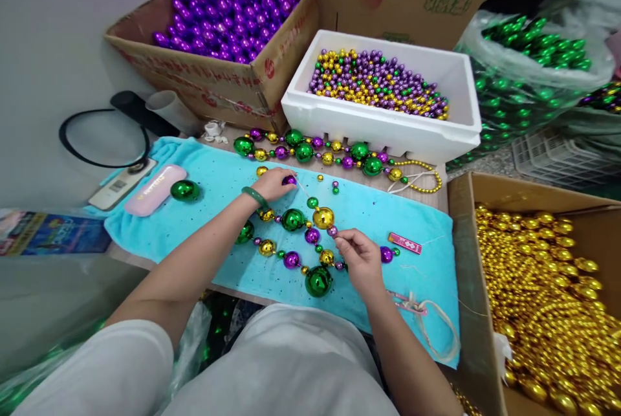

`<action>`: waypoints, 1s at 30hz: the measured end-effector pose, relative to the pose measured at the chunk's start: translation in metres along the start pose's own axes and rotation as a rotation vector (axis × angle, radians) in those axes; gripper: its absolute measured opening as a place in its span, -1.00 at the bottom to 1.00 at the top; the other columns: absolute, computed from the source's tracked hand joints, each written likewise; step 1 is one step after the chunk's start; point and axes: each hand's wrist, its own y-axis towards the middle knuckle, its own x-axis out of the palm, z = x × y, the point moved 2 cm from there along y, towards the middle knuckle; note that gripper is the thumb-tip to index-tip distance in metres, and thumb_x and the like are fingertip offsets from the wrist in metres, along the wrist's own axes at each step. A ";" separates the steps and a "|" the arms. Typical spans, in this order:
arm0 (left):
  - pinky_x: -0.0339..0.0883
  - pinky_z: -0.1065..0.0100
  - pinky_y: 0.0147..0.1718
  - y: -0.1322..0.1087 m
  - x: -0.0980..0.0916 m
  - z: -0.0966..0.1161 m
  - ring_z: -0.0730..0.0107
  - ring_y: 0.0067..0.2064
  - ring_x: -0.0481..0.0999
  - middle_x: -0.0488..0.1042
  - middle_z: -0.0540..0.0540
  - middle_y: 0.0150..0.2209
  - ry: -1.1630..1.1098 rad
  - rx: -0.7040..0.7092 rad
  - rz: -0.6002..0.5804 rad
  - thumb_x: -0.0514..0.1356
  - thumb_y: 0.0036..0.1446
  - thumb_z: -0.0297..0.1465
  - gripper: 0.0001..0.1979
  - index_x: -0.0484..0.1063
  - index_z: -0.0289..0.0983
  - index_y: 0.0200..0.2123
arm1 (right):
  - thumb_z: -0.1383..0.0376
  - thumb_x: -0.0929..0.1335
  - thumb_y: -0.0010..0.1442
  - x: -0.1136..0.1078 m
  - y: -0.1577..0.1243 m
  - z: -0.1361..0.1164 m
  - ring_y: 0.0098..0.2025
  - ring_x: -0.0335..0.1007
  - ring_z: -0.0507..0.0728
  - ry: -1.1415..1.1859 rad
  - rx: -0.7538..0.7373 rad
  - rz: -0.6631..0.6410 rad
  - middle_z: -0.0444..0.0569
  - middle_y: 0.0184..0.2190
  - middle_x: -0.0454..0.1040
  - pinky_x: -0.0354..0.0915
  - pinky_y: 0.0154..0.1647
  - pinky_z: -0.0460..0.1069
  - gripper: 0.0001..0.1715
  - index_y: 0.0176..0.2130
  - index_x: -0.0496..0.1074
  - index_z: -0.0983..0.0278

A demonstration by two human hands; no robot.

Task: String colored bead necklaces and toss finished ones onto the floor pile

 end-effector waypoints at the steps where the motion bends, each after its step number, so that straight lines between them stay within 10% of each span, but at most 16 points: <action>1: 0.12 0.23 0.15 0.002 0.002 0.002 0.10 -0.02 0.39 0.45 -0.07 -0.40 -0.028 -0.011 0.003 0.35 -0.40 -0.63 -0.72 0.49 -0.24 -0.52 | 0.16 0.44 -0.03 -0.001 -0.001 0.001 -0.59 0.10 -0.03 0.002 0.009 0.004 -0.16 -0.63 0.29 0.06 -0.60 -0.10 -0.78 -0.44 0.47 0.28; 12: 0.48 0.36 -0.26 -0.042 0.018 0.047 0.40 -0.34 0.55 0.48 -0.06 -0.48 -1.088 -0.336 -0.021 0.19 0.03 -0.51 -0.96 0.39 -0.34 -0.46 | 0.12 0.43 -0.07 0.000 0.000 0.008 -0.60 0.04 -0.04 -0.002 0.038 0.005 -0.16 -0.66 0.25 -0.03 -0.65 -0.11 -0.73 -0.48 0.46 0.28; 30: 0.46 0.40 -0.30 -0.057 0.023 0.058 0.39 -0.32 0.57 0.52 -0.05 -0.42 -1.057 -0.266 -0.039 0.24 -0.01 -0.53 -0.92 0.41 -0.32 -0.38 | 0.10 0.45 -0.10 -0.002 0.001 0.013 -0.57 0.11 -0.02 0.010 0.065 0.047 -0.13 -0.62 0.33 0.09 -0.57 -0.09 -0.70 -0.48 0.48 0.29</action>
